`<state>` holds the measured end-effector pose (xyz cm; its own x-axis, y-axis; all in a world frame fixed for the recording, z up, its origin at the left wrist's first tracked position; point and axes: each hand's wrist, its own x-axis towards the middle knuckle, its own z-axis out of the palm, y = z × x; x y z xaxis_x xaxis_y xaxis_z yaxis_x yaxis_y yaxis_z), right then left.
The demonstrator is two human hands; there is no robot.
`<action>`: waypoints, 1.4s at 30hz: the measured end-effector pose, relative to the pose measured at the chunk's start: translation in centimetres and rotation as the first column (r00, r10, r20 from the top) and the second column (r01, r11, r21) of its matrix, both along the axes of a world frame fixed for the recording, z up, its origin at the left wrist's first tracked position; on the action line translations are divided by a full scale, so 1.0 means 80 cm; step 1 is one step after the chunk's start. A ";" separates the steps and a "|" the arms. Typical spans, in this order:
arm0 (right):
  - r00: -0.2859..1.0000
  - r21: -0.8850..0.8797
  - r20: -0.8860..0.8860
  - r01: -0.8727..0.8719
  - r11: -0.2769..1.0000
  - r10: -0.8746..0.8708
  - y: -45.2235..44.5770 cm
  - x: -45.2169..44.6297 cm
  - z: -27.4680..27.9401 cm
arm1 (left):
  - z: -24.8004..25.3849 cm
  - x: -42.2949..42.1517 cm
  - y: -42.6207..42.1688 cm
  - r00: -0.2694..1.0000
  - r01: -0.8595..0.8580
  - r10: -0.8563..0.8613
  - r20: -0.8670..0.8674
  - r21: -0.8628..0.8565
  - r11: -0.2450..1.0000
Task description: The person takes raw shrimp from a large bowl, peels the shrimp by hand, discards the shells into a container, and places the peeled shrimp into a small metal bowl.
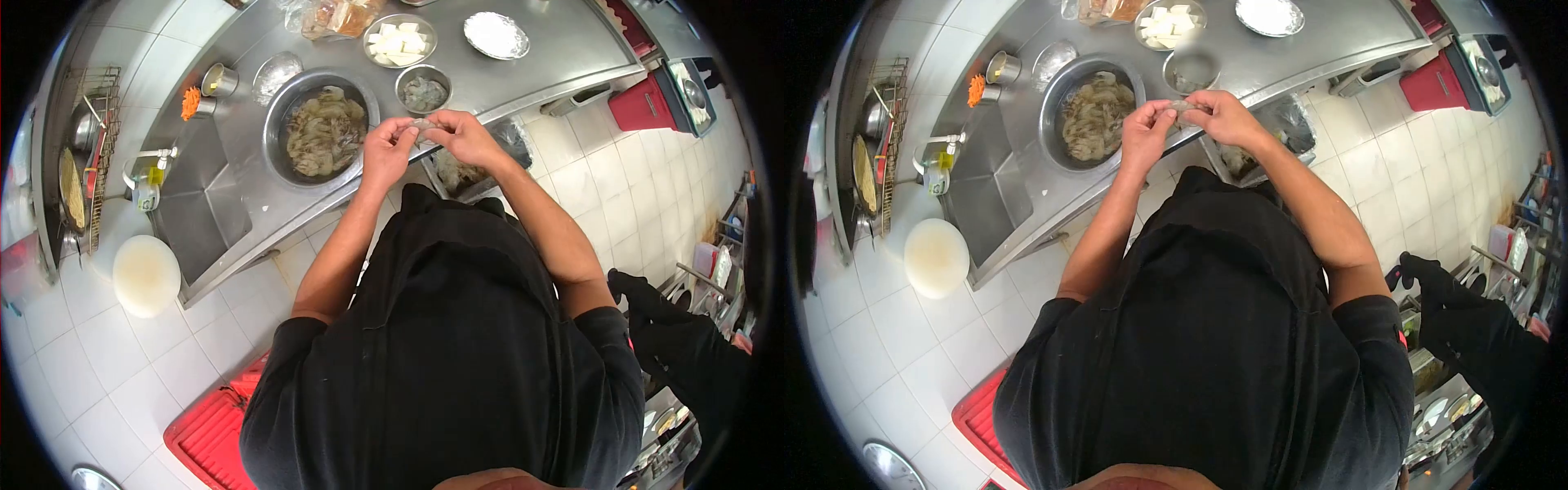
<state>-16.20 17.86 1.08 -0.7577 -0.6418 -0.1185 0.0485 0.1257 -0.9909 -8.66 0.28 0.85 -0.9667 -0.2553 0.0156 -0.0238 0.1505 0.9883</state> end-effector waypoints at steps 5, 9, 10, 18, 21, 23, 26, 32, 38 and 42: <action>0.897 0.084 -0.432 0.142 0.986 -0.093 0.041 0.009 -0.022 | -0.013 -0.006 0.032 0.990 0.077 -0.075 0.119 -0.012 0.997; 0.751 0.174 -0.658 0.226 0.959 -0.058 0.067 0.011 -0.026 | -0.034 -0.016 0.050 0.975 0.122 -0.123 0.184 0.018 0.992; 0.738 0.209 -0.674 0.240 0.948 -0.038 0.073 0.014 -0.021 | -0.039 -0.018 0.054 0.973 0.127 -0.131 0.189 0.034 0.991; 0.511 0.170 -0.859 0.308 0.936 -0.012 0.113 0.017 -0.039 | -0.051 -0.023 0.080 0.955 0.142 -0.190 0.229 0.211 0.967; 0.444 0.157 -0.896 0.314 0.936 0.001 0.116 0.016 -0.042 | -0.056 -0.021 0.080 0.933 0.169 -0.218 0.286 0.188 0.968; 0.416 0.161 -0.910 0.333 0.929 0.009 0.117 0.015 -0.040 | -0.058 -0.020 0.082 0.921 0.174 -0.220 0.321 0.165 0.971; 0.403 0.287 -0.907 0.387 0.876 0.119 0.126 0.005 -0.062 | -0.060 -0.021 0.078 0.920 0.127 -0.160 0.359 0.115 0.985; 0.611 0.597 -0.740 0.404 0.693 0.281 0.152 -0.013 -0.109 | -0.069 -0.022 0.042 0.921 0.024 -0.064 0.384 0.108 0.994; 0.656 0.200 -0.750 0.336 0.920 -0.077 0.087 0.006 -0.045 | -0.060 -0.022 0.055 0.903 -0.030 -0.067 0.424 0.220 0.975; 0.654 0.326 -0.753 0.280 0.903 0.069 0.052 0.009 -0.029 | -0.049 -0.024 0.066 0.906 -0.013 -0.109 0.409 0.285 0.959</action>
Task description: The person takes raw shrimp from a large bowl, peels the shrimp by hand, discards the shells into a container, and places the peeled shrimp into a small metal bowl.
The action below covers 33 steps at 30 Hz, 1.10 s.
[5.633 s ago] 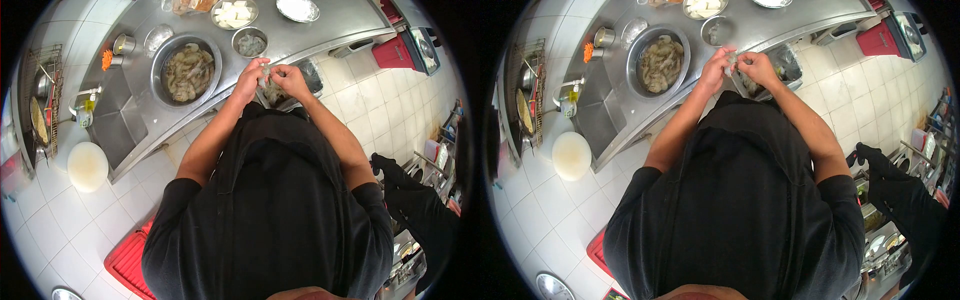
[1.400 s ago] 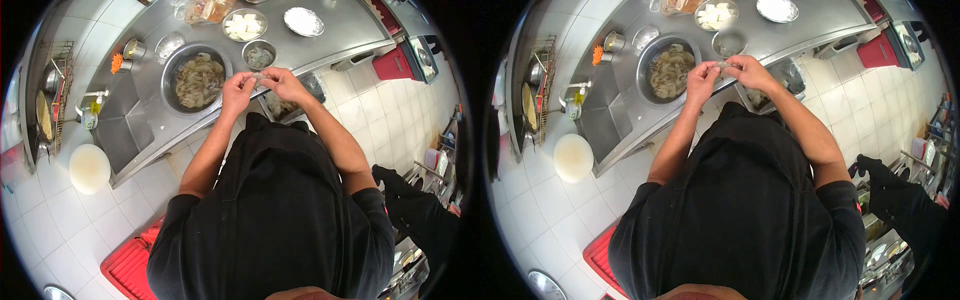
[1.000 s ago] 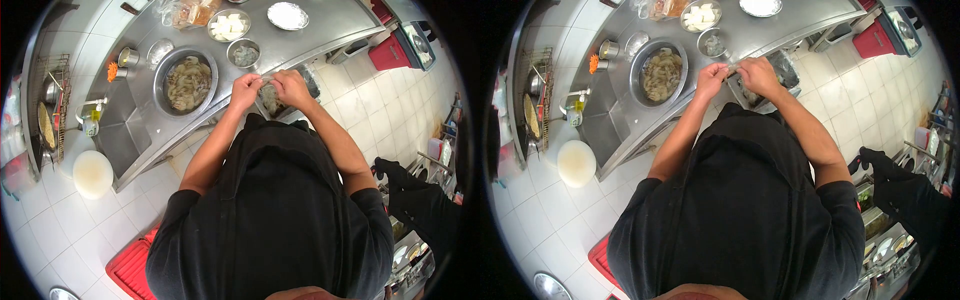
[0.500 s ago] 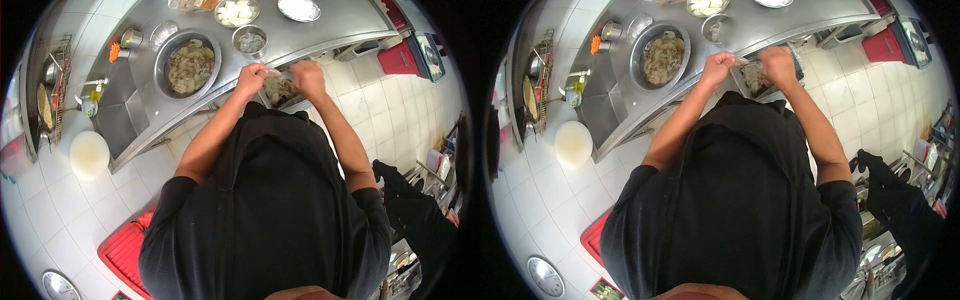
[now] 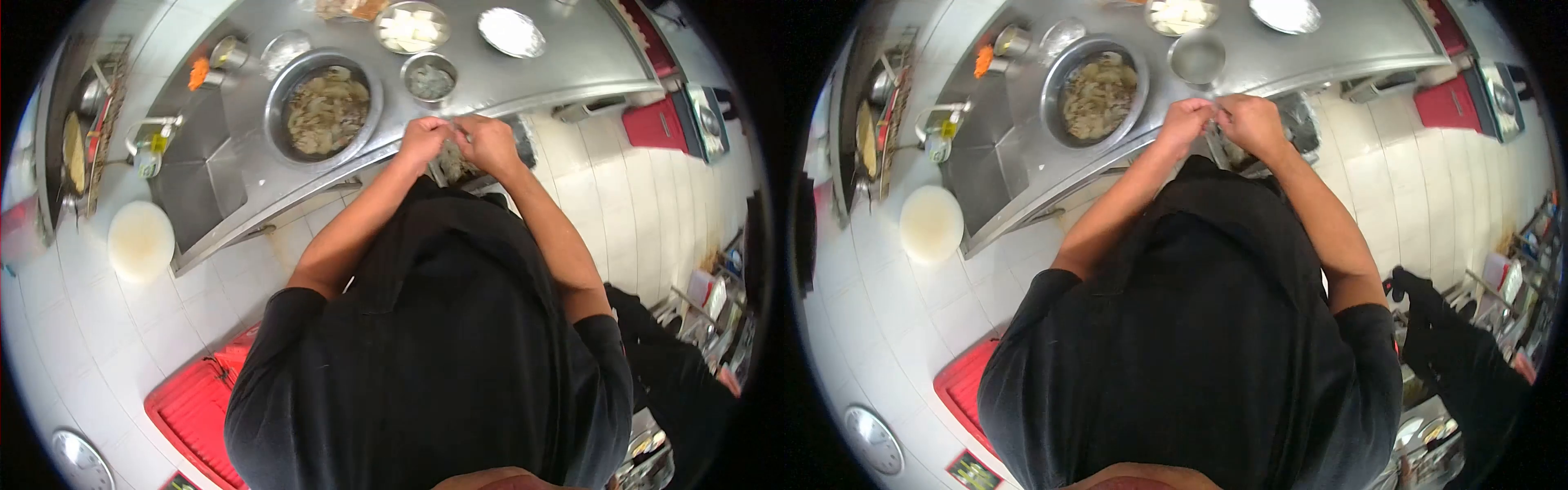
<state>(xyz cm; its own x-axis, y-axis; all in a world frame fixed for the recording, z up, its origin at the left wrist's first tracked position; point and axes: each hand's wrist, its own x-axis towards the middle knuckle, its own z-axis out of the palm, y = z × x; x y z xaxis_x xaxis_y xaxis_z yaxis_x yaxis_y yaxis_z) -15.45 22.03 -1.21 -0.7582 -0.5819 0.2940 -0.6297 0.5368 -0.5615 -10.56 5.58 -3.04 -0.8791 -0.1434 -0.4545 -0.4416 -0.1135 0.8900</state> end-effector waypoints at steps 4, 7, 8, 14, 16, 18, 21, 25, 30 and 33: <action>1.000 0.014 0.010 0.008 1.000 -0.008 -0.016 0.003 0.000 | -0.005 -0.003 -0.005 0.999 -0.016 0.015 -0.039 -0.011 1.000; 0.998 0.060 0.044 0.030 0.998 -0.033 -0.016 -0.001 -0.015 | -0.010 -0.004 -0.007 1.000 0.004 -0.004 -0.009 -0.058 0.998; 0.996 0.037 0.079 0.041 0.998 -0.044 -0.015 -0.002 -0.022 | -0.010 -0.002 -0.007 1.000 0.017 -0.016 0.015 -0.069 0.997; 0.853 -0.192 0.516 0.199 0.961 -0.073 -0.016 0.002 -0.030 | -0.008 0.004 -0.014 0.998 0.046 -0.047 -0.036 -0.026 0.999; 0.707 -0.375 0.707 0.348 0.859 0.022 -0.017 -0.005 -0.062 | -0.004 0.003 -0.018 0.996 0.052 -0.051 -0.068 0.008 0.999; 0.565 -0.440 0.816 0.470 0.765 0.121 -0.018 -0.006 -0.063 | -0.002 0.000 -0.018 0.993 0.057 -0.051 -0.109 0.051 0.997; 0.607 -0.437 0.792 0.489 0.755 0.065 -0.017 -0.004 -0.058 | -0.010 0.000 -0.018 0.990 0.025 -0.014 -0.142 0.078 0.997; 0.862 -0.342 0.468 0.379 0.860 -0.194 -0.021 0.000 -0.034 | -0.006 -0.001 -0.020 0.986 -0.093 0.097 -0.139 0.038 0.995; 0.971 -0.363 0.159 0.225 0.904 -0.178 -0.036 0.007 -0.023 | -0.006 -0.005 -0.023 0.992 -0.024 0.044 -0.117 0.172 0.985; 0.958 -0.392 0.251 0.234 0.890 -0.141 -0.037 0.009 -0.026 | -0.016 -0.009 -0.024 0.993 -0.031 0.050 -0.106 0.175 0.984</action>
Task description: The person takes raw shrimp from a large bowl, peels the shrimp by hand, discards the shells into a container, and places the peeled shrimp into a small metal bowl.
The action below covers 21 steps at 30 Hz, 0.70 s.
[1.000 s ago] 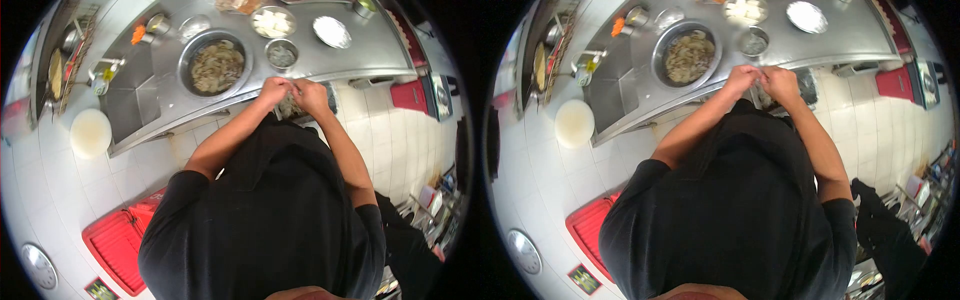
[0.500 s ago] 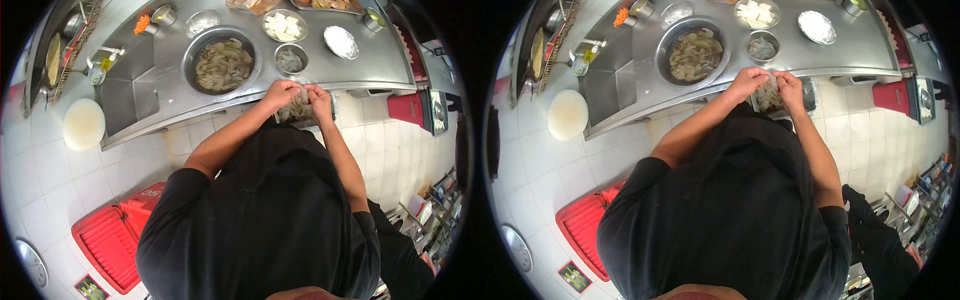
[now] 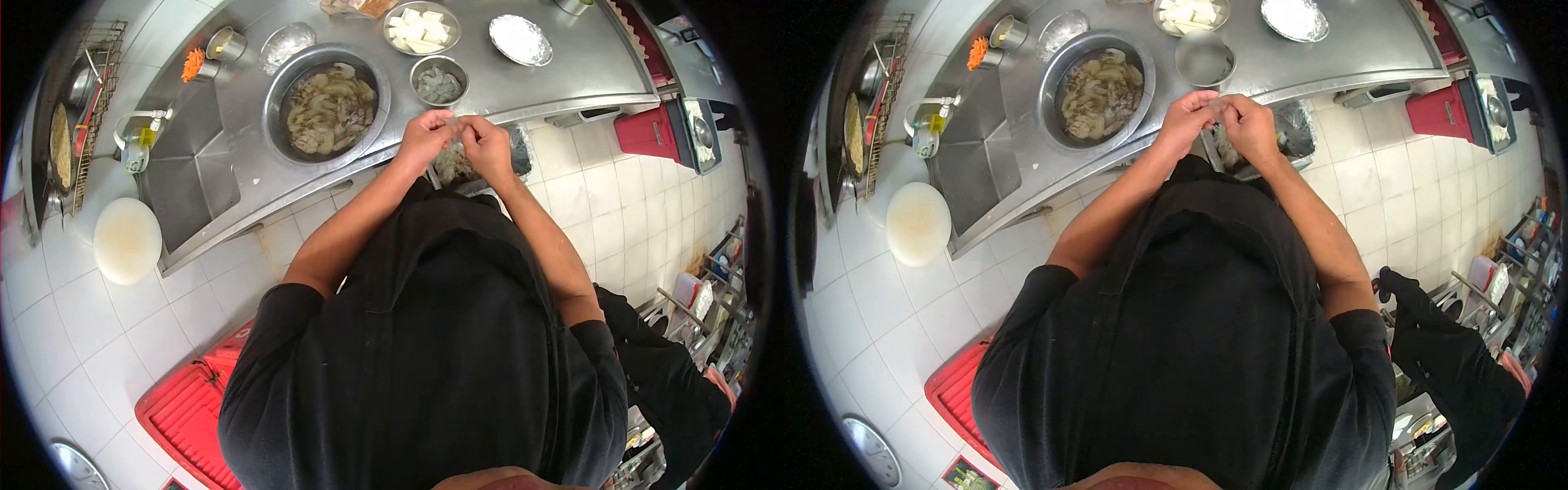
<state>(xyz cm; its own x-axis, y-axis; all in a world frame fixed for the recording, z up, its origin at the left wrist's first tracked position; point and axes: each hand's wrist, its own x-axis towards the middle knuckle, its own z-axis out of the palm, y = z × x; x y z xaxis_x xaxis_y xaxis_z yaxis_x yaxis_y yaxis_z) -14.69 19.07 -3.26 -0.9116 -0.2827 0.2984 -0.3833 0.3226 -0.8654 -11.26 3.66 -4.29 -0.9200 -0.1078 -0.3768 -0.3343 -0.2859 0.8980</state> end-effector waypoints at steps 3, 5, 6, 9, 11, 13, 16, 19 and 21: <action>0.986 0.078 0.145 0.074 0.994 -0.084 0.010 -0.005 -0.011 | -0.006 0.000 -0.001 1.000 -0.004 0.003 -0.005 -0.019 1.000; 0.988 0.119 0.102 0.104 0.987 -0.117 0.022 -0.008 -0.018 | -0.009 0.000 -0.001 1.000 0.001 -0.001 -0.011 -0.051 0.999; 0.988 0.138 0.080 0.119 0.983 -0.131 0.028 -0.010 -0.022 | -0.011 -0.001 -0.001 1.000 0.002 -0.003 -0.011 -0.075 0.997; 0.986 0.227 -0.144 0.114 0.967 -0.082 0.050 -0.020 -0.034 | -0.016 -0.003 -0.006 1.000 0.016 -0.015 0.004 -0.166 0.986; 0.990 0.366 -0.140 0.025 0.930 0.029 0.063 -0.024 -0.047 | -0.018 -0.002 -0.009 0.999 0.045 -0.042 0.019 -0.213 0.976; 0.959 0.441 -0.232 -0.044 0.896 0.161 0.067 -0.025 -0.041 | -0.018 -0.004 -0.010 0.996 0.087 -0.083 0.027 -0.241 0.967; 0.986 0.362 -0.131 -0.049 0.931 0.102 0.054 -0.020 0.005 | -0.014 -0.005 -0.008 0.991 0.123 -0.134 -0.016 -0.298 0.947; 0.958 0.316 -0.222 -0.106 0.943 0.182 0.038 -0.024 0.022 | -0.007 -0.008 0.000 0.979 0.153 -0.188 -0.082 -0.320 0.935; 0.950 0.332 -0.242 -0.108 0.937 0.196 0.033 -0.029 0.012 | -0.001 -0.012 0.003 0.970 0.193 -0.230 -0.076 -0.334 0.923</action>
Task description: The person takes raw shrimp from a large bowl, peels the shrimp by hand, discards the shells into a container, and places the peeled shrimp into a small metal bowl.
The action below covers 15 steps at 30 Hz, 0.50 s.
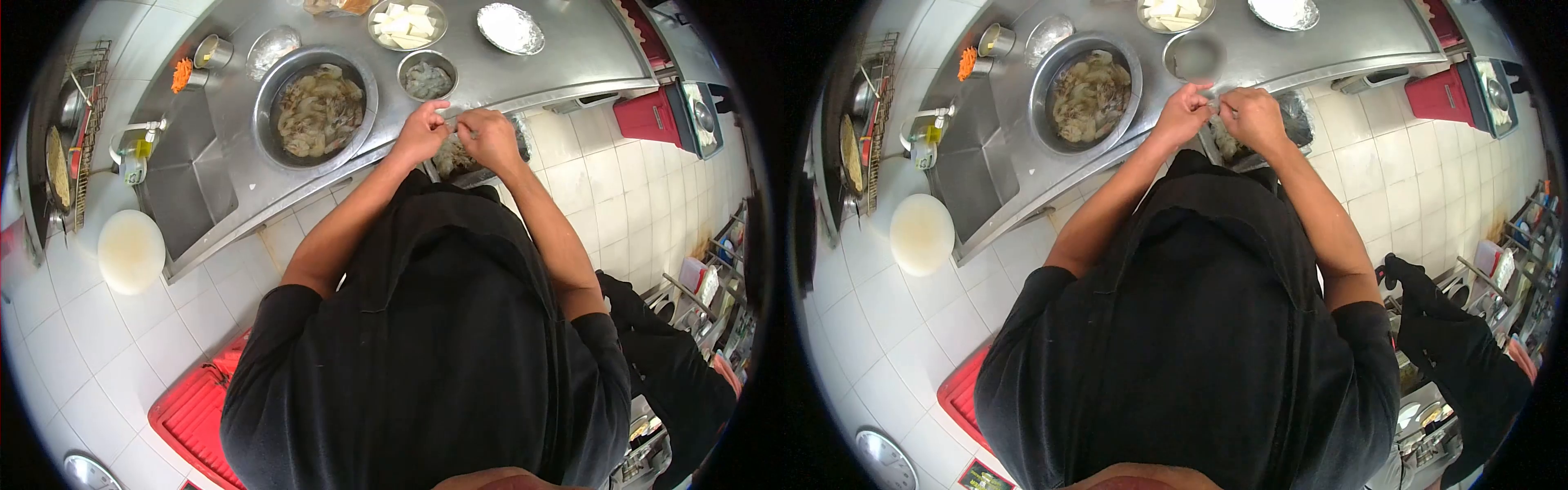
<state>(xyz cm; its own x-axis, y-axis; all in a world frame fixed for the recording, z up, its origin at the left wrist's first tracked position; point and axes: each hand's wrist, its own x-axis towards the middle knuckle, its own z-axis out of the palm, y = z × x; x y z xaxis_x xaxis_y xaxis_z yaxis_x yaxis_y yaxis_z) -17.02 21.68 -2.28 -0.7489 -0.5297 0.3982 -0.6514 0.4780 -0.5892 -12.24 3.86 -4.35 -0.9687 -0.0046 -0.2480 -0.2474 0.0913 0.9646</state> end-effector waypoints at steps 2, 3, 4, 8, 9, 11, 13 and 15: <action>1.000 0.001 0.014 0.009 1.000 -0.009 -0.004 0.000 -0.008 | 0.003 -0.002 -0.001 1.000 0.019 -0.019 -0.002 -0.010 1.000; 1.000 0.000 0.022 0.014 1.000 -0.014 -0.005 0.000 -0.011 | 0.002 -0.003 -0.002 1.000 0.023 -0.023 -0.005 -0.011 1.000; 0.999 -0.001 0.030 0.021 1.000 -0.021 -0.006 0.001 -0.013 | 0.001 -0.003 -0.002 1.000 0.028 -0.028 -0.007 -0.012 1.000; 0.998 -0.006 0.042 0.046 0.999 -0.046 -0.011 0.005 -0.027 | 0.003 0.000 -0.005 0.999 0.040 -0.040 0.001 -0.030 0.999; 0.997 -0.009 0.037 0.061 0.998 -0.061 -0.012 0.005 -0.029 | 0.004 0.001 -0.003 0.999 0.037 -0.038 -0.010 -0.046 0.998; 0.996 -0.013 0.026 0.090 0.996 -0.090 -0.015 0.005 -0.033 | 0.006 0.001 -0.002 0.999 0.040 -0.041 -0.020 -0.061 0.997; 0.980 -0.008 0.090 0.176 0.984 -0.175 -0.017 0.007 -0.029 | 0.008 0.000 -0.002 0.998 0.053 -0.054 -0.017 -0.059 0.997; 0.948 -0.026 0.193 0.263 0.964 -0.254 -0.015 0.007 -0.032 | 0.010 -0.001 -0.001 0.998 0.063 -0.065 -0.026 -0.066 0.996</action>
<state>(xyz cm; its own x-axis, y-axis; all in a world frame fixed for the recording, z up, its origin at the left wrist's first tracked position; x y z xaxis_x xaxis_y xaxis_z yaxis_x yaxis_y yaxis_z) -16.49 20.45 -4.87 -0.9209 -0.2910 0.2593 -0.3855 0.5819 -0.7160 -12.32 3.81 -3.59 -0.9742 0.0422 -0.2217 -0.2118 0.1692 0.9626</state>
